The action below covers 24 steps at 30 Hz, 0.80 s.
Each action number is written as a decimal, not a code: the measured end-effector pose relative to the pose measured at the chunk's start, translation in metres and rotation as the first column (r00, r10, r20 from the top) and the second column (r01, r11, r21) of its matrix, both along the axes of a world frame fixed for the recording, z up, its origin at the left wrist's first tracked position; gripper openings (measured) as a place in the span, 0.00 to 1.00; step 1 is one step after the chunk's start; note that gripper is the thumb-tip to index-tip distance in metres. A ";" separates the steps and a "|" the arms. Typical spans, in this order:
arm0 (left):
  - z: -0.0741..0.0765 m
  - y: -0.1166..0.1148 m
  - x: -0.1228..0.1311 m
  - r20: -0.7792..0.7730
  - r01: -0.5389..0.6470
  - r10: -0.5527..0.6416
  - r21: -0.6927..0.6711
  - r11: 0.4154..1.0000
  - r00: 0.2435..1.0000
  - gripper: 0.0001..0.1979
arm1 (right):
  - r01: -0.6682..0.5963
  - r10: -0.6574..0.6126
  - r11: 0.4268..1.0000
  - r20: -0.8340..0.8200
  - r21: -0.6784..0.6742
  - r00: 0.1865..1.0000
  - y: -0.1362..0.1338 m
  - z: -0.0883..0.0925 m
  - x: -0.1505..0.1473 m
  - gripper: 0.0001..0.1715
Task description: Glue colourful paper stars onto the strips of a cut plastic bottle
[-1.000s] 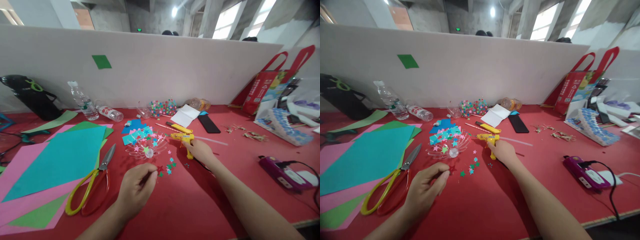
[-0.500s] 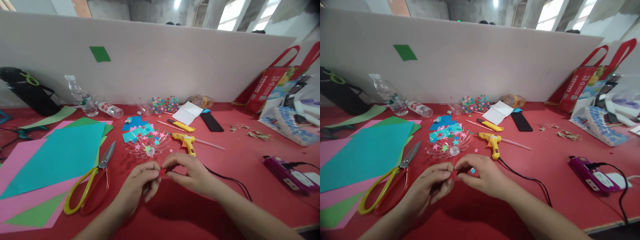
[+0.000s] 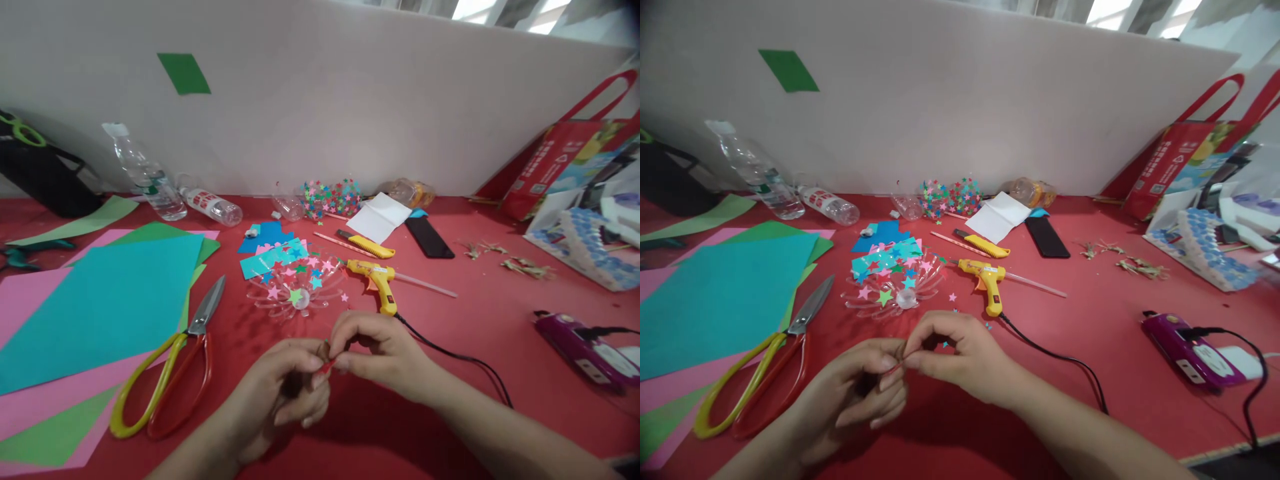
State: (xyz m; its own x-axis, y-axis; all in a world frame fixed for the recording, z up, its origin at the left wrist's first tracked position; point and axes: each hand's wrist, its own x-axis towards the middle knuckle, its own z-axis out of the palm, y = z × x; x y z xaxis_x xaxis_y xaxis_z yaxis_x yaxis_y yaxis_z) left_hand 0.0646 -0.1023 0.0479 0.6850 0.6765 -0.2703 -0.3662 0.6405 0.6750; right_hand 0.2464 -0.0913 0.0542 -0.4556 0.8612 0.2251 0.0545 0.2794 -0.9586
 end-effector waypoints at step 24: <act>0.014 0.011 -0.022 -0.371 0.373 0.853 0.899 0.230 0.368 0.12 | -0.317 -0.215 0.695 0.608 0.645 0.764 0.034 0.028 -0.002 0.14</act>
State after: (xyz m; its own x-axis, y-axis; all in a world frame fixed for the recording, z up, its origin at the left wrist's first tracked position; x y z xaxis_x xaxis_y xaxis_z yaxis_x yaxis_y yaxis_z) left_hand 0.0427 -0.0916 0.0619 0.2745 0.8664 0.4171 0.6792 -0.4818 0.5538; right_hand 0.2448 -0.0575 0.0819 -0.7479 0.5423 0.3828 0.4913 0.8400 -0.2303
